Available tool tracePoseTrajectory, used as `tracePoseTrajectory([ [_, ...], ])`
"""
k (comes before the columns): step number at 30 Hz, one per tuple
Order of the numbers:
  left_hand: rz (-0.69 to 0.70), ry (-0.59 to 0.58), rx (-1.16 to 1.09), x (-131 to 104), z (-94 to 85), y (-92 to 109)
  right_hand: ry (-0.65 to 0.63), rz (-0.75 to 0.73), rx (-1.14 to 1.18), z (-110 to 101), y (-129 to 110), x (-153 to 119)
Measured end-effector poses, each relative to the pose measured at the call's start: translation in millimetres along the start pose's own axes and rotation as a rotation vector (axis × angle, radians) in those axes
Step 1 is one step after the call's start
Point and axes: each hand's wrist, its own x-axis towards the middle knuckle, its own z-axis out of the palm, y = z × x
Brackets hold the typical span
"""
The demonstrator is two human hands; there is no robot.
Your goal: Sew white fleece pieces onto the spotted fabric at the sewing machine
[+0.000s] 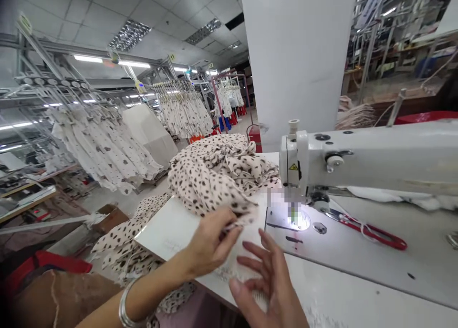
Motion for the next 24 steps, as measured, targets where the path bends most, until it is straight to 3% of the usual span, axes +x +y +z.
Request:
tracePoseTrajectory([
  [2,-0.128,-0.154,-0.276,-9.2,17.8,13.2,0.016,0.048,-0.077,-14.9,10.6,9.9],
  [5,-0.27,-0.232,-0.48,-20.7,24.9,12.8,0.012,0.056,-0.391,-59.6,31.3,18.9],
  [8,-0.243,-0.193,-0.337,-38.0,13.7,-3.2,0.051,0.064,-0.595,-103.8,38.8,19.1],
  [10,-0.171,-0.194,-0.211,-51.6,4.5,-14.9,0.052,-0.04,-0.701,-118.4,32.3,16.8],
  [14,-0.04,-0.209,-0.008,-67.7,-6.5,-29.2,-0.051,-0.401,-0.912,-114.4,10.2,16.6],
  [17,-0.043,-0.251,0.094,-64.5,-8.9,-35.1,-0.088,-0.513,-1.017,-105.3,4.2,21.6],
  [20,-0.053,-0.267,0.155,-57.4,-9.0,-43.6,0.024,-0.448,-0.979,-104.7,4.5,26.0],
  [24,-0.156,-0.175,0.167,-51.2,-20.6,-54.3,0.159,-0.101,-0.777,-103.7,-5.0,25.0],
])
